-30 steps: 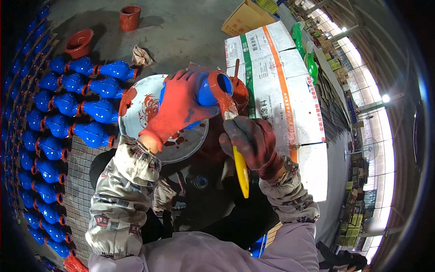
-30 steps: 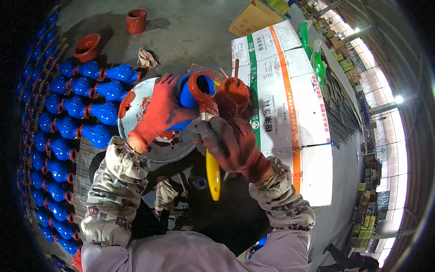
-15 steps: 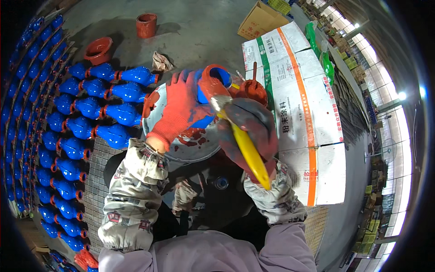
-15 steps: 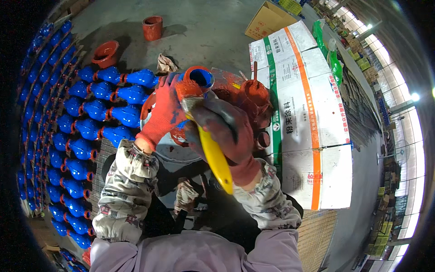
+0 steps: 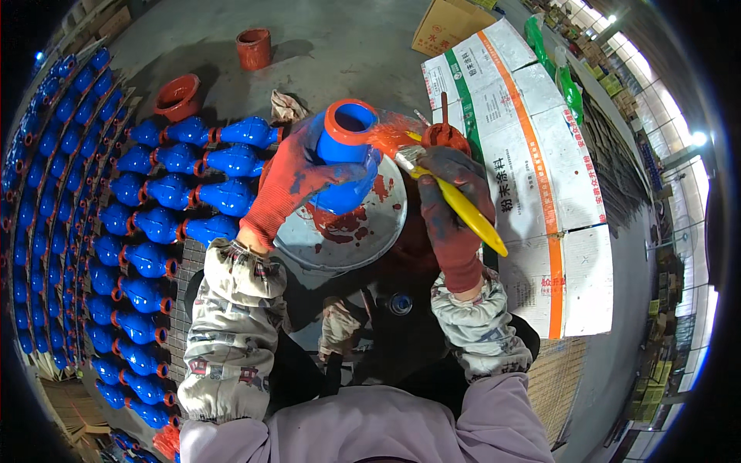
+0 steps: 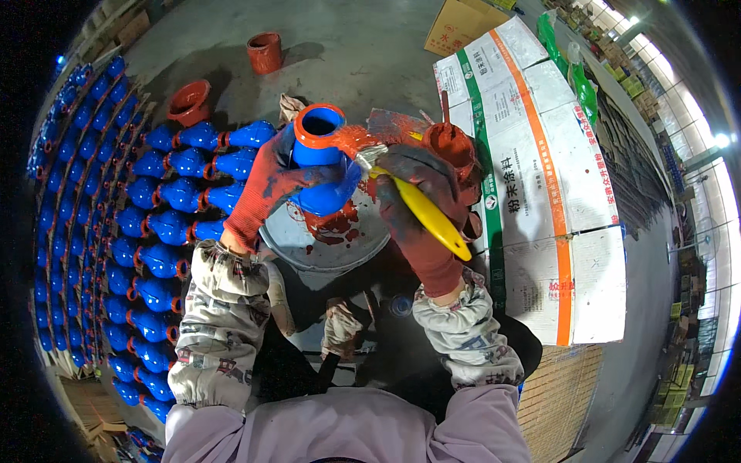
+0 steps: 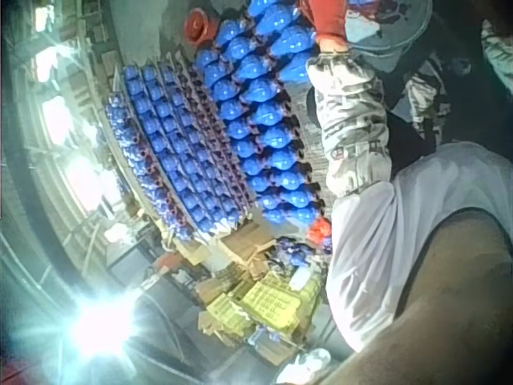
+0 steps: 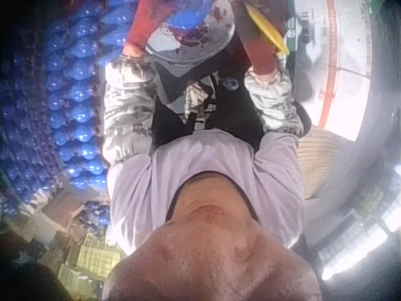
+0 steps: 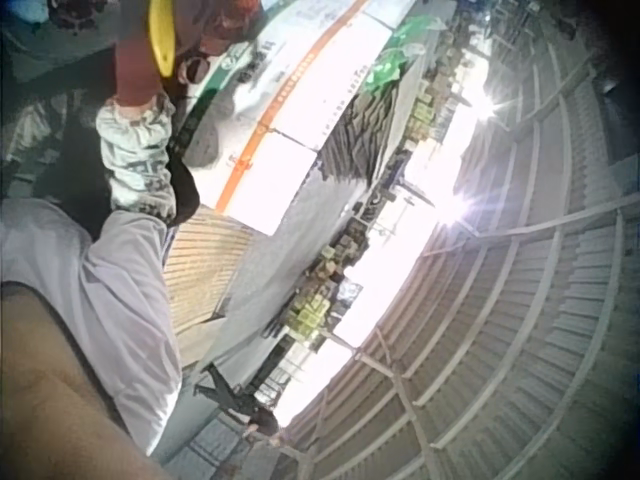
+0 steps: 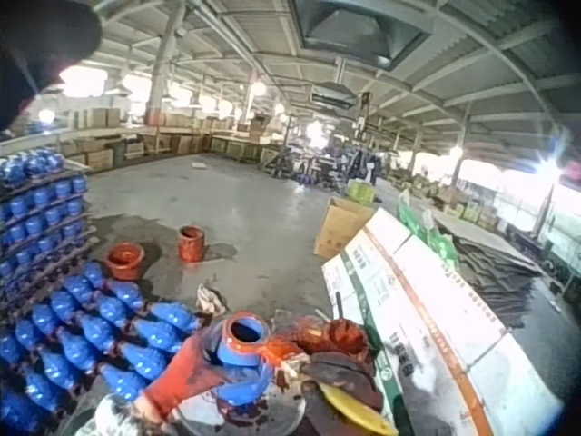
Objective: The person paints the rims of blue pipe fittings using a paintbrush dipped in red paint and arranges the painted fittings into rows on a metal grid.
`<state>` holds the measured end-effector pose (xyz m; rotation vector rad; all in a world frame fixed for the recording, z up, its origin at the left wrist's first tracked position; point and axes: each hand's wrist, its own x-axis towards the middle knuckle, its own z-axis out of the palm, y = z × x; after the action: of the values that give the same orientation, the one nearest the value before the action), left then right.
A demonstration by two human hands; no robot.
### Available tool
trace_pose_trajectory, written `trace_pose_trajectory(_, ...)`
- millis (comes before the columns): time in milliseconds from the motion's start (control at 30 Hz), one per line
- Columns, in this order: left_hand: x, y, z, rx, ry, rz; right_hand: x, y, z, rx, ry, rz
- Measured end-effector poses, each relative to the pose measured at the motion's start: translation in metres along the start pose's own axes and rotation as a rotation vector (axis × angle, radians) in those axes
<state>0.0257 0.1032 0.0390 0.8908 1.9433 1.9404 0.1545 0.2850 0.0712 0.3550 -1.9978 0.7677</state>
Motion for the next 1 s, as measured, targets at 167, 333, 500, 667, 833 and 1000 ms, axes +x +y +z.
trace_pose_trajectory(167,-0.003,-0.028,0.011,0.263,0.251,0.304,0.001,-0.02,0.004,0.18,0.058,0.082)
trace_pose_trajectory(333,-0.002,-0.059,0.025,0.4,0.446,0.242,-0.001,-0.025,0.038,0.276,-0.018,-0.15)
trace_pose_trajectory(500,0.002,-0.043,0.013,0.316,0.322,0.266,-0.005,-0.007,0.035,0.365,-0.043,0.026)
trace_pose_trajectory(667,0.002,-0.012,-0.014,-0.1,-0.041,0.013,-0.01,0.015,0.012,0.23,0.019,0.078)
trace_pose_trajectory(833,0.003,-0.02,-0.006,-0.169,-0.022,-0.007,-0.022,0.014,0.005,0.459,0.2,0.403)
trace_pose_trajectory(1000,0.006,-0.052,0.008,0.443,0.297,0.257,-0.005,-0.012,0.026,0.203,0.018,0.04)
